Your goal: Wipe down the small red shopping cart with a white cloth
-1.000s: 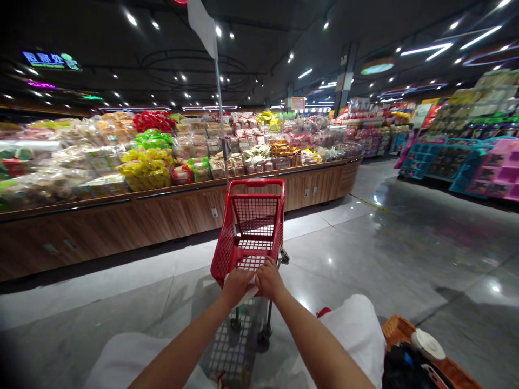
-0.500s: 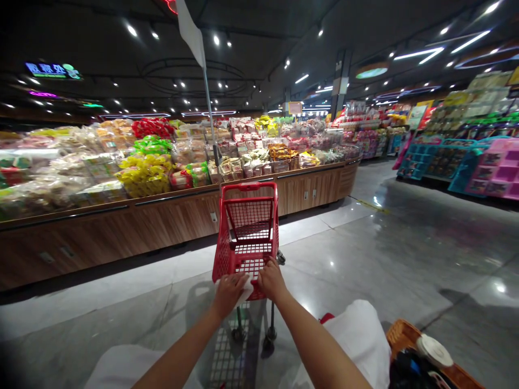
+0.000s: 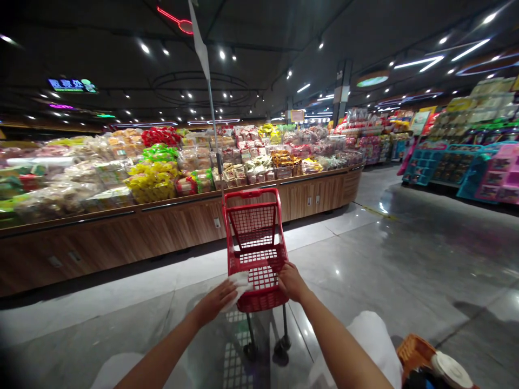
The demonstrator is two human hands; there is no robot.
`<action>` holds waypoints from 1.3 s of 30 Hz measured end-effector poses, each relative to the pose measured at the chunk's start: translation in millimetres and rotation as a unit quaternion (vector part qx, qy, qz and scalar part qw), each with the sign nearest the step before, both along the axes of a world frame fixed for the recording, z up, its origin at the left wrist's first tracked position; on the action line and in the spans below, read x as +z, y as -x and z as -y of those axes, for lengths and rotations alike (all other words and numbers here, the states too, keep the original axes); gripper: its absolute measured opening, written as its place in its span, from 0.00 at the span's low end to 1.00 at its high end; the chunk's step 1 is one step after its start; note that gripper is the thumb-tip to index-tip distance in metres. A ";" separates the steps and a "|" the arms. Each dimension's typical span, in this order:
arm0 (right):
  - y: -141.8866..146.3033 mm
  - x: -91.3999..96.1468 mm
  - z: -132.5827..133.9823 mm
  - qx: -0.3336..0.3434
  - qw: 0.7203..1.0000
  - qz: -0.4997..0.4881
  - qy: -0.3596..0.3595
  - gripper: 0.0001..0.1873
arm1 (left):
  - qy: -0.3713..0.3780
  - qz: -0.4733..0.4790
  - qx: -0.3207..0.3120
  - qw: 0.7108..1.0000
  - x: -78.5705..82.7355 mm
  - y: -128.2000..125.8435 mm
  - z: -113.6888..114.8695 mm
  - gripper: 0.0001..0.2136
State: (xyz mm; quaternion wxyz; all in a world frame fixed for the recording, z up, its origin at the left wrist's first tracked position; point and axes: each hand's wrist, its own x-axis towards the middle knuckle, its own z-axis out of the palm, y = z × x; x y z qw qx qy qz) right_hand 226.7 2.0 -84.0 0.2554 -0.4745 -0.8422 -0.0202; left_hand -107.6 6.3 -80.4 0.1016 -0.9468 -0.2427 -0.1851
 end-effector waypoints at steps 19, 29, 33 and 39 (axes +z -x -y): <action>79.9 -28.5 50.5 -0.024 0.977 -0.210 0.040 0.11 | 0.095 0.055 0.001 0.994 0.1 -57.5 -14.8 0.14; -1.2 -23.7 57.8 -0.007 0.982 -0.177 0.060 0.18 | 0.010 0.021 0.141 0.990 53.9 -9.7 -100.6 0.16; 8.7 -5.6 55.6 -0.063 0.989 -0.093 0.092 0.18 | -0.003 -0.028 0.167 0.986 61.7 -2.2 -90.4 0.18; 83.9 33.9 47.5 -0.121 0.971 0.004 0.205 0.16 | 0.021 -0.124 0.148 0.981 59.2 -34.3 -54.6 0.08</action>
